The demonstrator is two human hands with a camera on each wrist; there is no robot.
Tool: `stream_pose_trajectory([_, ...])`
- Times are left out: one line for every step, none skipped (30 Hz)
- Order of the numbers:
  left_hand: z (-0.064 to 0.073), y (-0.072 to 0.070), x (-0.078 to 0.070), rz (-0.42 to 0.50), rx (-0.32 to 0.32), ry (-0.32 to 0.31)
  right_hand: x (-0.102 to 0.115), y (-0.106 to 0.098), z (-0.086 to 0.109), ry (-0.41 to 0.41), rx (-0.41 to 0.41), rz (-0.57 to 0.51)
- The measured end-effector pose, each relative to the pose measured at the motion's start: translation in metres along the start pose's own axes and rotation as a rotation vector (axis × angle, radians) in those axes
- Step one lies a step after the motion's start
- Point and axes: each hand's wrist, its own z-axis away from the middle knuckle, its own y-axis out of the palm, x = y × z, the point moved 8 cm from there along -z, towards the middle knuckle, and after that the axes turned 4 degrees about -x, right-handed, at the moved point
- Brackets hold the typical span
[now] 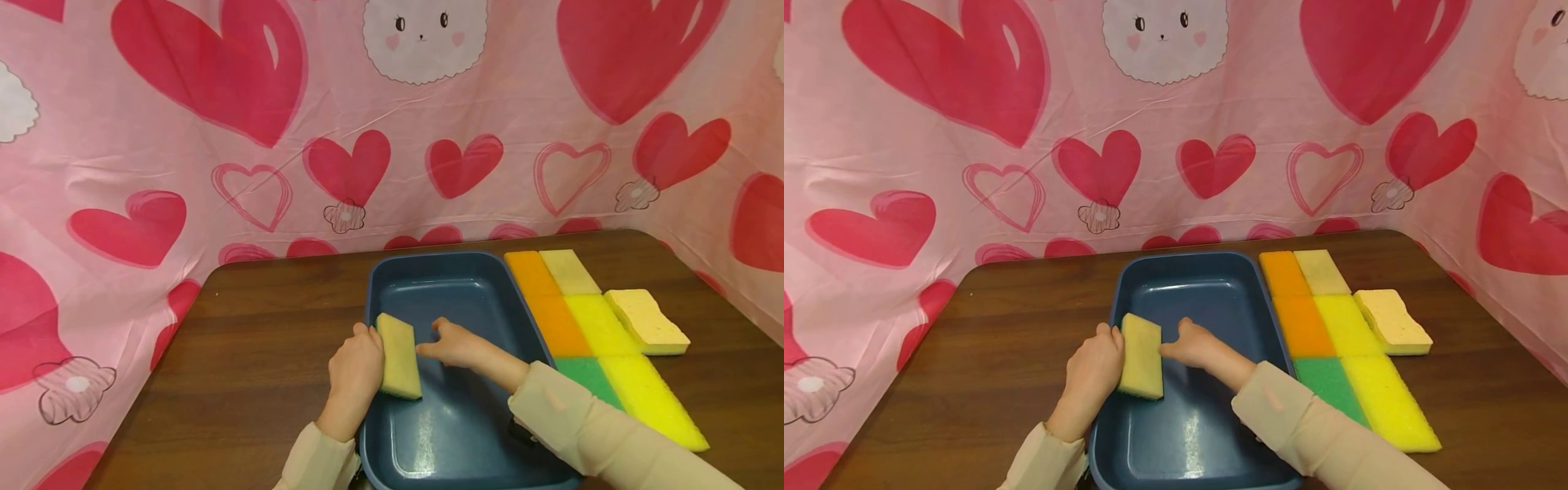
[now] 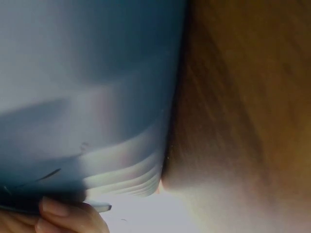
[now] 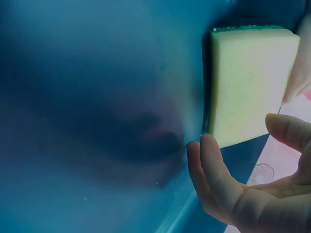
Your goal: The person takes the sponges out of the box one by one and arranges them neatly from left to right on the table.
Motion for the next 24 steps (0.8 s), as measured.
stream_pose_trajectory([0.0, 0.0, 0.0, 0.0, -0.001, 0.0, 0.0, 0.001, 0.0, -0.003, -0.002, -0.004])
stream_pose_trajectory([0.0, 0.0, 0.0, -0.001, -0.001, -0.001, 0.0, 0.002, 0.0, -0.004, -0.002, -0.006])
stream_pose_trajectory([0.0, 0.0, 0.0, -0.001, -0.001, -0.001, 0.0, 0.002, -0.001, -0.005, -0.002, -0.01])
stream_pose_trajectory([0.0, 0.0, 0.0, -0.002, -0.002, -0.001, 0.0, 0.004, -0.001, -0.007, -0.002, -0.011])
stream_pose_trajectory([0.0, 0.0, 0.0, -0.002, -0.001, -0.001, 0.001, 0.004, -0.001, -0.008, -0.005, -0.013])
stream_pose_trajectory([0.0, 0.0, 0.0, -0.003, -0.002, -0.001, 0.001, 0.005, -0.001, -0.011, -0.007, -0.015])
stream_pose_trajectory([0.0, 0.0, 0.0, -0.003, -0.002, 0.0, 0.001, 0.006, -0.002, -0.013, -0.009, -0.013])
stream_pose_trajectory([0.0, -0.001, -0.001, -0.004, -0.003, 0.002, 0.002, 0.007, -0.002, -0.015, -0.012, -0.013])
stream_pose_trajectory([0.0, -0.001, -0.001, -0.006, -0.006, 0.004, 0.002, 0.007, -0.003, -0.019, -0.014, -0.012])
stream_pose_trajectory([0.0, -0.001, -0.001, -0.007, -0.008, 0.005, 0.002, 0.008, -0.003, -0.02, -0.015, -0.012])
stream_pose_trajectory([0.0, -0.001, -0.001, -0.008, -0.01, 0.007, 0.002, 0.008, -0.003, -0.021, -0.017, -0.01])
stream_pose_trajectory([0.001, -0.001, -0.001, -0.009, -0.013, 0.009, 0.002, 0.009, -0.003, -0.021, -0.019, -0.009])
stream_pose_trajectory([0.001, -0.001, -0.001, -0.01, -0.013, 0.009, 0.002, 0.009, -0.003, -0.021, -0.021, -0.006])
stream_pose_trajectory([0.001, -0.001, -0.001, -0.011, -0.015, 0.01, 0.002, 0.009, -0.004, -0.023, -0.023, -0.006])
stream_pose_trajectory([0.001, -0.001, -0.001, -0.01, -0.015, 0.009, 0.003, 0.009, -0.004, -0.023, -0.023, -0.003])
stream_pose_trajectory([0.001, -0.001, -0.001, -0.009, -0.015, 0.008, 0.003, 0.009, -0.004, -0.022, -0.026, -0.001])
stream_pose_trajectory([0.001, 0.0, -0.001, -0.009, -0.012, 0.006, 0.003, 0.009, -0.004, -0.023, -0.029, 0.001])
stream_pose_trajectory([0.001, 0.0, -0.001, -0.01, -0.009, 0.004, 0.003, 0.01, -0.004, -0.023, -0.031, 0.0])
stream_pose_trajectory([0.0, 0.0, -0.001, -0.01, -0.006, 0.003, 0.003, 0.01, -0.004, -0.023, -0.033, 0.0])
stream_pose_trajectory([0.0, 0.0, -0.001, -0.01, -0.006, 0.004, 0.003, 0.01, -0.005, -0.024, -0.035, 0.001])
stream_pose_trajectory([0.0, 0.0, -0.001, -0.01, -0.004, 0.005, 0.004, 0.01, -0.005, -0.025, -0.037, 0.003])
stream_pose_trajectory([0.0, 0.0, -0.001, -0.011, -0.003, 0.004, 0.004, 0.011, -0.005, -0.027, -0.04, 0.004])
stream_pose_trajectory([0.0, 0.0, -0.001, -0.012, 0.0, 0.004, 0.005, 0.011, -0.005, -0.029, -0.043, 0.005])
stream_pose_trajectory([0.0, 0.0, -0.001, -0.011, 0.0, 0.004, 0.005, 0.011, -0.006, -0.032, -0.048, 0.008])
